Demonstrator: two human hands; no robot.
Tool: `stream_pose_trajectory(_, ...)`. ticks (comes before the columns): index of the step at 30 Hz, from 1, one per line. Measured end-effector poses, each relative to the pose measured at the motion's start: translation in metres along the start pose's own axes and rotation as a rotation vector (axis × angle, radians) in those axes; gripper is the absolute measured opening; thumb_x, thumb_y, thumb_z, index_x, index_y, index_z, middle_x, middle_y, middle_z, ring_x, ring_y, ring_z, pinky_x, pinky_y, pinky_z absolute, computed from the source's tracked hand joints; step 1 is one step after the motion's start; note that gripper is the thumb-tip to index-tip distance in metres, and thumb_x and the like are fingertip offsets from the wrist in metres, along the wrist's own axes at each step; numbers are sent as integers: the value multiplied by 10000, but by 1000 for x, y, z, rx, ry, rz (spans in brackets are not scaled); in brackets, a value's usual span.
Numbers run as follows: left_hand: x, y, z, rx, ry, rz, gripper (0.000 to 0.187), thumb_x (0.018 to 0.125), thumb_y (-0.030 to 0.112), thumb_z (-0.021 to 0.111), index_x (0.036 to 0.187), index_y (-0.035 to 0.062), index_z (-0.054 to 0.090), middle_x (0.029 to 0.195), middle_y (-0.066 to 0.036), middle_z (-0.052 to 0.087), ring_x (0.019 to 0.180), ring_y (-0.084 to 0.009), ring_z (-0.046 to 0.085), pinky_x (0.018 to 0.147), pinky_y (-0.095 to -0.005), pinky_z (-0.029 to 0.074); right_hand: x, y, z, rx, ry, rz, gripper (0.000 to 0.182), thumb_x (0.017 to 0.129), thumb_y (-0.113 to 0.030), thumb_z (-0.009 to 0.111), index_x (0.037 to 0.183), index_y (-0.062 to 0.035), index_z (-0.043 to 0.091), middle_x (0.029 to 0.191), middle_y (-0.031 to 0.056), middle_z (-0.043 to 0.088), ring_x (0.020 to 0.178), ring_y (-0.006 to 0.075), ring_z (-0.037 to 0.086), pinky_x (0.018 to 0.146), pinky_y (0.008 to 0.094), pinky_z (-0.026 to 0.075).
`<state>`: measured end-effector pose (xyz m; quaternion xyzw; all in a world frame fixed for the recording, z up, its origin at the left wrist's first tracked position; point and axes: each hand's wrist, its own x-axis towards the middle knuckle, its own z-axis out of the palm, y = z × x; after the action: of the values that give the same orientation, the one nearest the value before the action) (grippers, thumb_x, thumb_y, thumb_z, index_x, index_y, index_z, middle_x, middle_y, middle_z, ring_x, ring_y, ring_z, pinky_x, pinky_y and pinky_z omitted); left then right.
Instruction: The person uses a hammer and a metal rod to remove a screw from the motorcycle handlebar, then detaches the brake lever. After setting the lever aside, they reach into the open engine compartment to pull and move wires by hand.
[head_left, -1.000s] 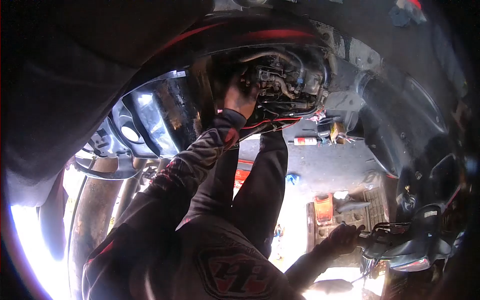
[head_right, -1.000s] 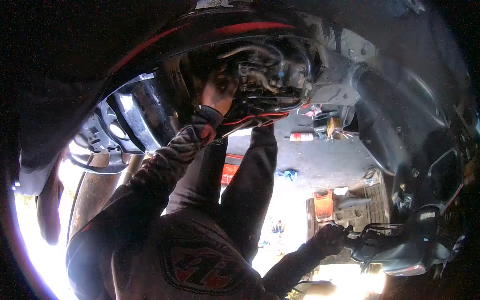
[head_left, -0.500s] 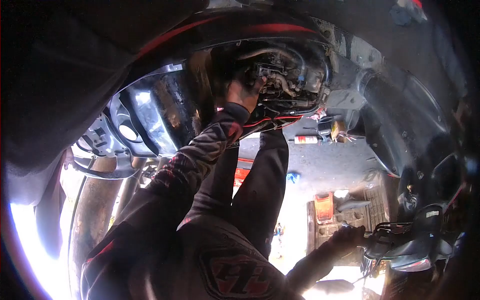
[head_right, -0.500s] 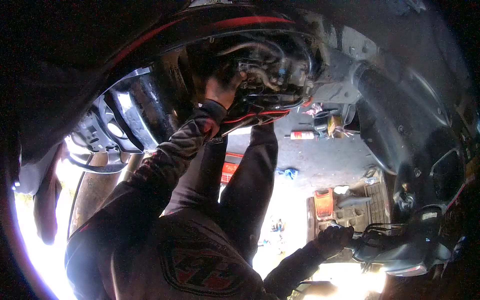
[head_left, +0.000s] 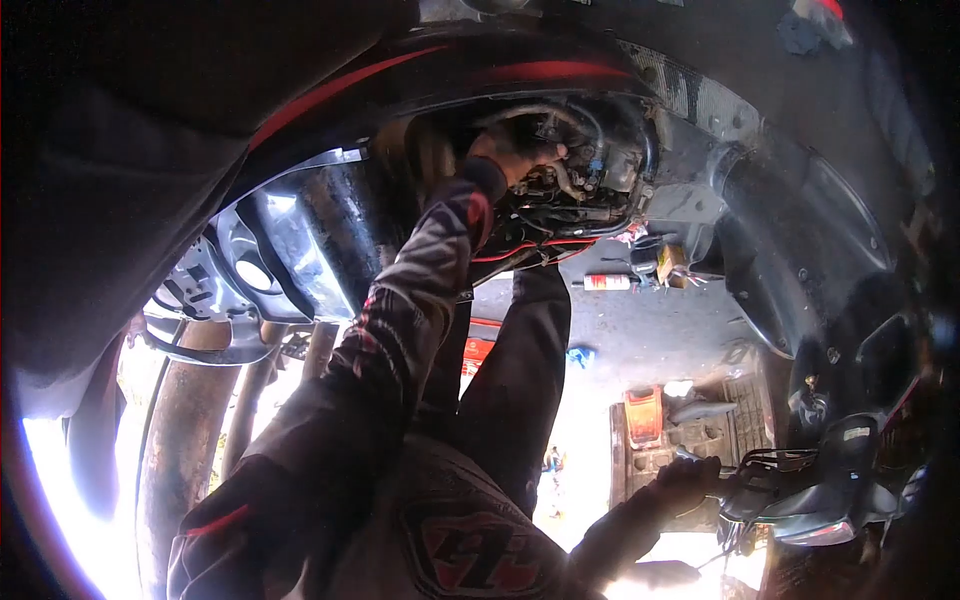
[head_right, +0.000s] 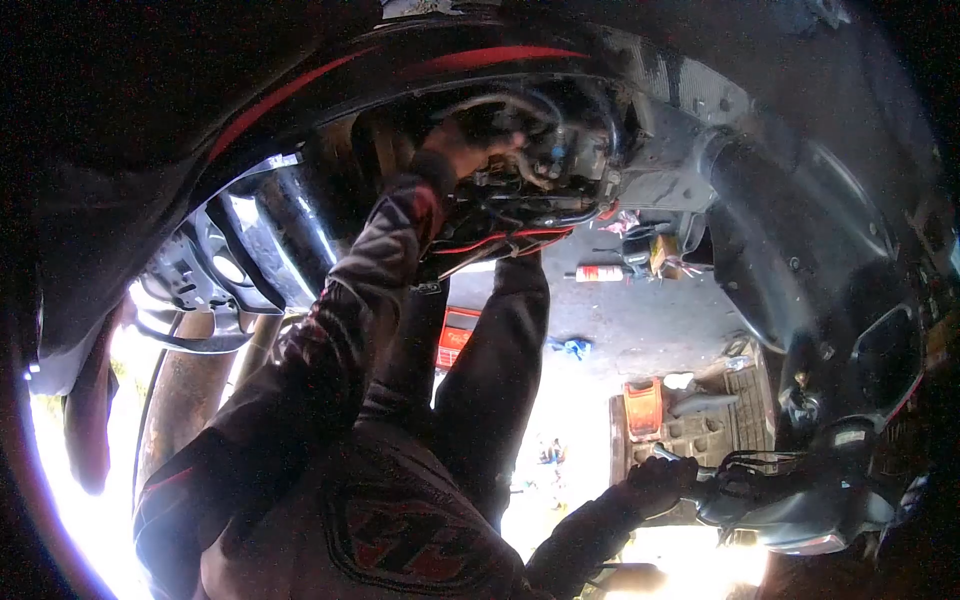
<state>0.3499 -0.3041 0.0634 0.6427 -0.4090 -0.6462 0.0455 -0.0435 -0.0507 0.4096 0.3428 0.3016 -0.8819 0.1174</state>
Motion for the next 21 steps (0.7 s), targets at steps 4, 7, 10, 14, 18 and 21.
stream_pose_trajectory(4, 17, -17, 7, -48, -52, 25, 929, 672, 685, 741, 1345, 80, 534, 1365, -183, 539, 1284, -352, 480, 1092, -432, 367, 37, -73, -6, -466, -86, 590, 255, 982, -286, 437, 914, -180, 658, 846, 6, 653, 825, 150, 594, 768, 313, 418)
stream_pose_trajectory(7, 4, 9, -9, 96, -129, -69, 960, 694, 751, 661, 1378, 97, 498, 1429, -152, 486, 1329, -332, 425, 1114, -402, 320, 43, -84, -8, 3, 41, 581, 316, 987, -277, 406, 850, -183, 674, 889, 9, 690, 920, 164, 621, 838, 337, 402)
stream_pose_trajectory(10, 15, -11, -1, 196, -140, -82, 1015, 682, 800, 624, 1408, 109, 467, 1445, -155, 467, 1339, -339, 412, 1123, -400, 307, 31, -45, -5, -787, 106, -66, 168, 969, -291, 492, 1026, -172, 596, 672, -29, 537, 533, 118, 456, 491, 275, 368)
stream_pose_trajectory(14, 10, -5, -5, 202, -148, -110, 1046, 681, 820, 603, 1428, 106, 444, 1459, -166, 446, 1350, -344, 399, 1133, -402, 293, 8, -14, -3, -1606, -103, -328, 147, 970, -266, 517, 1073, -173, 565, 578, -42, 466, 397, 103, 394, 361, 249, 352)
stream_pose_trajectory(18, 7, -24, 0, 44, -61, 2, 1002, 681, 760, 672, 1397, 88, 471, 1425, -185, 473, 1324, -350, 425, 1120, -424, 321, 21, -36, -3, -890, 34, 280, 201, 965, -307, 489, 1019, -188, 641, 763, -16, 574, 661, 142, 493, 595, 313, 346)
stream_pose_trajectory(21, -1, -17, -5, 14, -52, 52, 954, 676, 677, 733, 1377, 80, 484, 1409, -180, 490, 1305, -353, 440, 1111, -426, 332, 33, -55, -1, -259, -21, 709, 284, 971, -326, 446, 1010, -185, 689, 907, 9, 651, 868, 164, 582, 801, 345, 382)
